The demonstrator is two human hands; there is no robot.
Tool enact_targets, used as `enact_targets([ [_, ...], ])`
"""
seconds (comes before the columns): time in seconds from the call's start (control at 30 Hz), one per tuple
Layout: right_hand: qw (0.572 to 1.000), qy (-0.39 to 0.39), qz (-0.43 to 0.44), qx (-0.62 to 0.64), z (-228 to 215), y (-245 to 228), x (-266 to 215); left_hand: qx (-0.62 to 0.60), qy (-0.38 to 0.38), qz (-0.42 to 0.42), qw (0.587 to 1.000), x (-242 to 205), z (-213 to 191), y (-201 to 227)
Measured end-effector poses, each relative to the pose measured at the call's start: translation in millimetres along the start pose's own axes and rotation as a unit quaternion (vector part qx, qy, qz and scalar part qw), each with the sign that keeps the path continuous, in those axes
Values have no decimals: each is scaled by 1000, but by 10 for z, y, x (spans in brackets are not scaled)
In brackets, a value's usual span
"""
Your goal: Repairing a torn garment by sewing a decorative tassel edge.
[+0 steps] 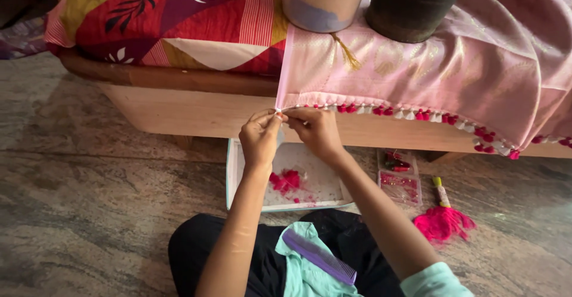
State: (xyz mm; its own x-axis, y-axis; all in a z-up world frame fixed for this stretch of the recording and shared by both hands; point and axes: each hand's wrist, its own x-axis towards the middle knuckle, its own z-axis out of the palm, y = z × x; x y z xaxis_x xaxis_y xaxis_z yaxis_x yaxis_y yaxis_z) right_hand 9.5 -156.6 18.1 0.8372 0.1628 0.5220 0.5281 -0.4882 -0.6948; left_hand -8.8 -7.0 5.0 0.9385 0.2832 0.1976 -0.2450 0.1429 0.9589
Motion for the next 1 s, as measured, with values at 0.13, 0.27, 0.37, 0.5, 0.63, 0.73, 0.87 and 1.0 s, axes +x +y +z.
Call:
enact_targets([
  [0.13,997,-20,-58,-42,-184,-61,-22,99,-1,49,994,33,-62,65],
  [0.27,997,-60,35,-32,-221,-206,-6,62,-24,38,997,44,-83,1],
  [0.37,998,-12,-45,-52,-20,-96,12,-20,-37,-2,999,45,-72,-25],
  [0.5,998,4,61,-22,96,-246,-10,-32,-40,-7,999,67,-105,45],
  [0.63,998,32,47,-20,66,-347,-65,-13,-60,11,998,107,-141,-63],
  [0.73,997,35,61,7,100,-382,-51,-60,-80,-5,995,118,-127,-113],
  [0.87,993,30,105,52,156,-377,-99,-66,-79,-10,995,125,-158,-99],
  [1.0,999,23,37,19,-57,-264,-231,-6,-73,25,997,105,-181,45],
])
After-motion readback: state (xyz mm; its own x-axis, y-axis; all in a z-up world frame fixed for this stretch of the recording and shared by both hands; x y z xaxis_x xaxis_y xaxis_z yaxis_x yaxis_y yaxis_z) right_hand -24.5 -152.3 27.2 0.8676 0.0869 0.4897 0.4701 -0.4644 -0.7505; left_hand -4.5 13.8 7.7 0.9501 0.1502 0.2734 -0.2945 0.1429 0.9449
